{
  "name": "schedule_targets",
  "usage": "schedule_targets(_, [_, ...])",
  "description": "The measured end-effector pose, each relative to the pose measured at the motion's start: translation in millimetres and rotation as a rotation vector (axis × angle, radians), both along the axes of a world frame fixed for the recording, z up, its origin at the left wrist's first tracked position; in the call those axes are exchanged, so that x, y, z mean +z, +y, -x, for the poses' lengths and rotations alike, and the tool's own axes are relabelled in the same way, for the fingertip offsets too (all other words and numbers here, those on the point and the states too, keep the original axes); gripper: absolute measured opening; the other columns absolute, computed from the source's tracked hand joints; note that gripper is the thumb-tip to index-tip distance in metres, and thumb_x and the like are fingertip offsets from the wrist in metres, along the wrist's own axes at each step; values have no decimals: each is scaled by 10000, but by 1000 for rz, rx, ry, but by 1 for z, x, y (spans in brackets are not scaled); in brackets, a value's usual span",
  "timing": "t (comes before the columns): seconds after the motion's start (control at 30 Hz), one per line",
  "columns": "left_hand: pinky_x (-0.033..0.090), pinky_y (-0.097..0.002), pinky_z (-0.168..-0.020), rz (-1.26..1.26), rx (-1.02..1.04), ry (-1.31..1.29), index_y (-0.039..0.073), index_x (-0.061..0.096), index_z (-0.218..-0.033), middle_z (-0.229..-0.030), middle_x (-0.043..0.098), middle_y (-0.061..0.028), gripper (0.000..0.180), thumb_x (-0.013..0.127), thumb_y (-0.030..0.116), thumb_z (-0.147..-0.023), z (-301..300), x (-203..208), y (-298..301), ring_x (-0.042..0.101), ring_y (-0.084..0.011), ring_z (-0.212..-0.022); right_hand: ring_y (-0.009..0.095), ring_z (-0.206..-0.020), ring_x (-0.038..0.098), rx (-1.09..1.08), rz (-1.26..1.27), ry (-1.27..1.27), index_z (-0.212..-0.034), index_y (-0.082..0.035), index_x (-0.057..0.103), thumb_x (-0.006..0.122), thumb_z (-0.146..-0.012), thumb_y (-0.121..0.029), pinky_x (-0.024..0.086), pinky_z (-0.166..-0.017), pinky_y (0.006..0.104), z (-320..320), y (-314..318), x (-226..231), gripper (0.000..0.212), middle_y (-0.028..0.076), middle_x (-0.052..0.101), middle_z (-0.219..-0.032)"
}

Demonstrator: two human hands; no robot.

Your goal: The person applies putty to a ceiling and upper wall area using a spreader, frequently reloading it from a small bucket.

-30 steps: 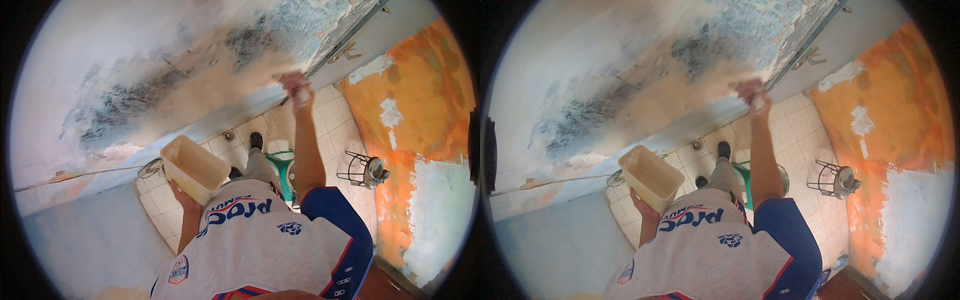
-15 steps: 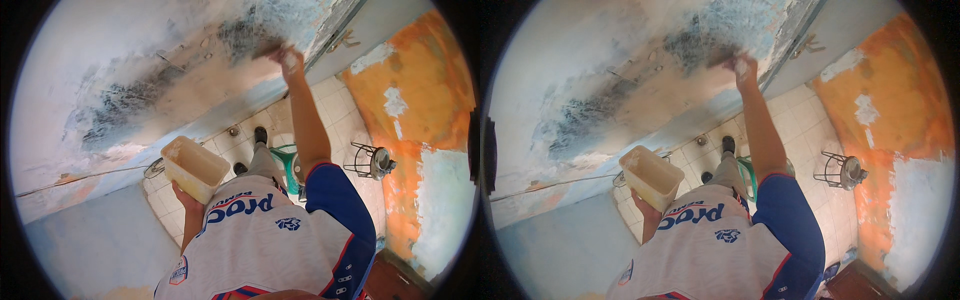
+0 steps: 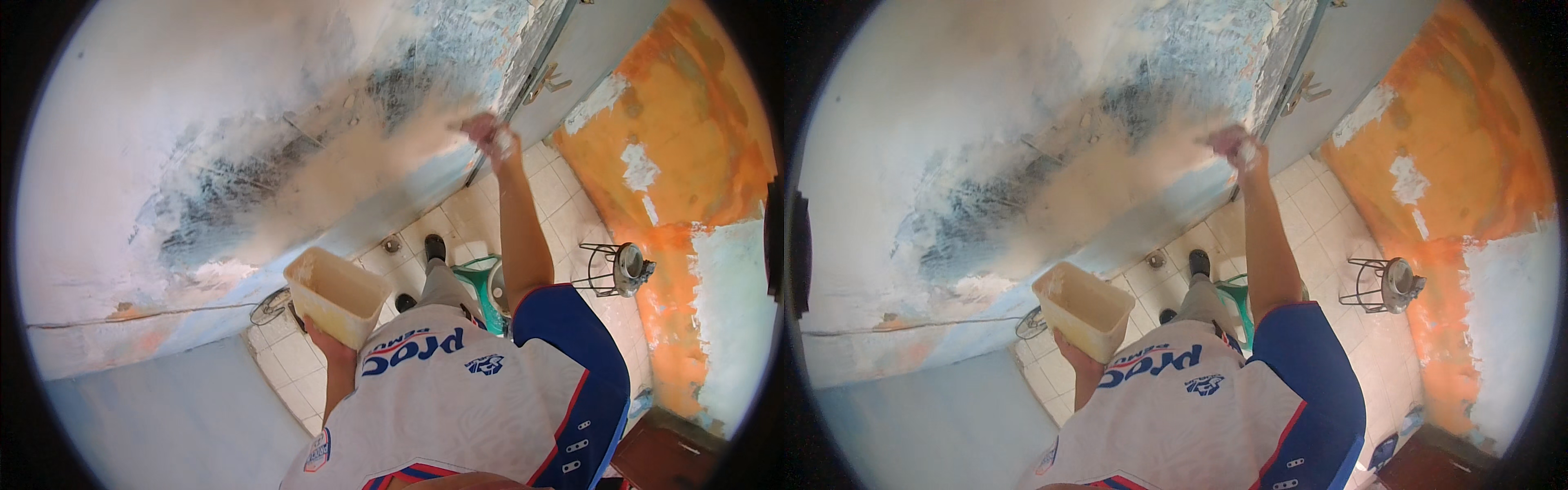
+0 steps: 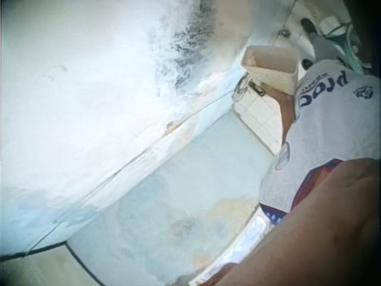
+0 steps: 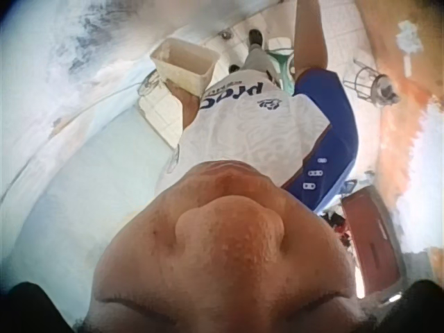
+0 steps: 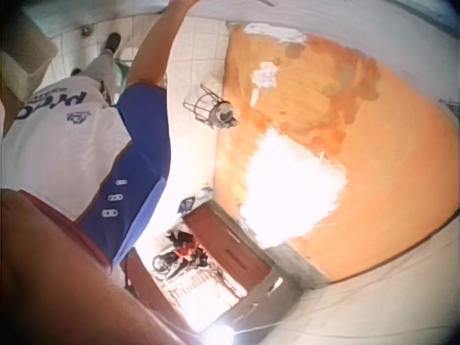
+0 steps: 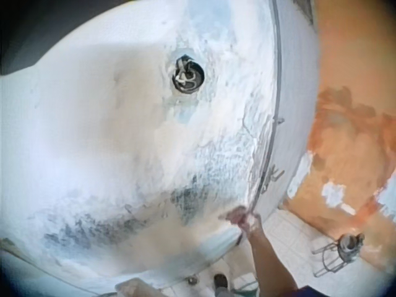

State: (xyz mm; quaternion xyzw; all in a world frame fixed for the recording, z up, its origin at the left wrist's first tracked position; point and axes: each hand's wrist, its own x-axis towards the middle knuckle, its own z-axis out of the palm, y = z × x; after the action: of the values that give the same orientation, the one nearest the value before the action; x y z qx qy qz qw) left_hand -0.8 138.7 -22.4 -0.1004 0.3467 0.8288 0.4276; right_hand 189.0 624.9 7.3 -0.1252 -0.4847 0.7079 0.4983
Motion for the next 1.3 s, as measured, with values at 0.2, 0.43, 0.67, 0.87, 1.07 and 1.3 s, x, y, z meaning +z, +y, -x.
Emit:
schedule_targets(0.2, [341, -496, -1126, 142, 28, -94, 136, 307, -1508, -1512, 377, -107, 729, 315, 615, -958, -11, 11, -23, 385, -341, -1364, 266, -863, 669, 54, 460, -124, -858, -23, 644, 650, -891, -350, 573, -781, 432, -13, 10, -162, 329, 127, 662, -862])
schedule_targets(0.43, [349, -492, -1121, 86, 36, -111, 144, 307, -1506, -1508, 380, -101, 701, 309, 597, -970, -5, 1, -15, 388, -342, -1360, 273, -779, 675, -129, 150, -154, -990, 10, 605, 604, -925, -190, 550, -715, 441, 44, 65, 0, 210, 134, 637, -795])
schedule_targets(0.67, [352, -489, -1121, 29, -19, -53, 138, 306, -1505, -1509, 380, -100, 694, 318, 589, -977, 5, -5, 28, 391, -336, -1361, 218, -691, 648, -340, 68, -157, -928, 40, 580, 500, -969, -157, 521, -661, 330, 23, 8, 238, 218, 96, 605, -797])
schedule_targets(0.87, [352, -477, -1123, 84, -43, -16, 138, 309, -1506, -1511, 381, -100, 703, 303, 602, -978, 3, 0, 49, 390, -328, -1364, 175, -751, 620, -270, 200, -36, -915, -35, 614, 541, -977, -256, 521, -710, 318, -21, 3, 84, 241, 73, 641, -811])
schedule_targets(1.07, [352, -471, -1125, 230, -106, -71, 140, 322, -1502, -1507, 388, -96, 711, 304, 612, -972, 3, 11, 44, 399, -325, -1357, 270, -788, 654, -118, 421, -93, -984, -48, 602, 549, -904, -406, 568, -757, 416, -42, 29, -209, 370, 129, 646, -826])
schedule_targets(1.3, [360, -475, -1119, 154, -84, -37, 134, 324, -1496, -1495, 399, -104, 694, 319, 592, -974, 7, 8, 42, 406, -333, -1349, 199, -591, 619, -379, 194, -156, -996, 34, 594, 587, -931, -192, 514, -535, 328, 27, 74, -61, 236, 87, 604, -715])
